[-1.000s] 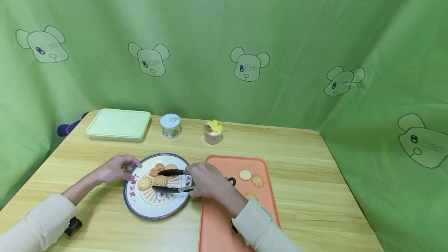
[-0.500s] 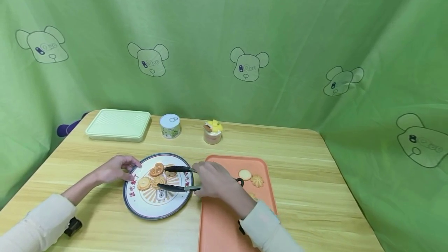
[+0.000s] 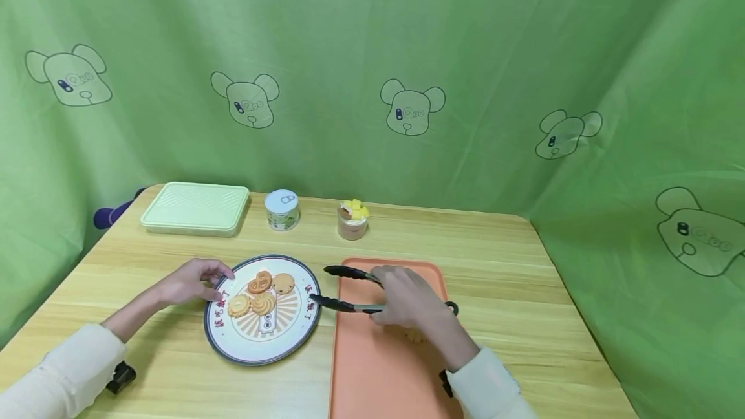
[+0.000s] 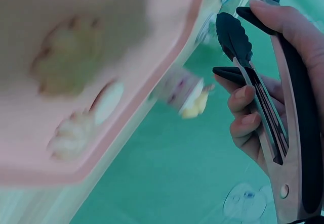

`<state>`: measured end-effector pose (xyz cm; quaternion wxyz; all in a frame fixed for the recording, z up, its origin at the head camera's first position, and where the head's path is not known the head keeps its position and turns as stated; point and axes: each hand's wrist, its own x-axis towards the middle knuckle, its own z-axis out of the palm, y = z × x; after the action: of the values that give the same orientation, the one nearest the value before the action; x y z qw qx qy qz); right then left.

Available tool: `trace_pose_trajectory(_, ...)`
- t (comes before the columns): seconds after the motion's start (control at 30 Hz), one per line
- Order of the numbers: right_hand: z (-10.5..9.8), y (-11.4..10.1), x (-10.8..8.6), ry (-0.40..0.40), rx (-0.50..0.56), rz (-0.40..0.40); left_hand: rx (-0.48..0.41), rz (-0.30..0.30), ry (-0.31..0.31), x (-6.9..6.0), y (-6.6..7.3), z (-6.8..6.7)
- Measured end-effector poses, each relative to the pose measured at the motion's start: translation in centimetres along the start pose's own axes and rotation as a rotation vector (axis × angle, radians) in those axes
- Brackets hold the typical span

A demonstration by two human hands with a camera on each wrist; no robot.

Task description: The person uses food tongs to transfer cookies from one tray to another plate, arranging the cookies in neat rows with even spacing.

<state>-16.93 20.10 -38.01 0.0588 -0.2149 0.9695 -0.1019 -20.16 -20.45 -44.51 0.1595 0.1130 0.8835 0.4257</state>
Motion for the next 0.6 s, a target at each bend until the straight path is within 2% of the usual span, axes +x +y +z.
trace_pose_trajectory(0.33, -1.0, 4.8, -2.5, 0.04, 0.019, 0.044, 0.005, 0.0, 0.0, 0.1, -0.1, 0.0)
trace_pose_trajectory(0.6, -1.4, 7.3, -3.6, -0.007, 0.035, 0.107, -0.003, -0.022, 0.002, 0.2, -0.1, 0.0)
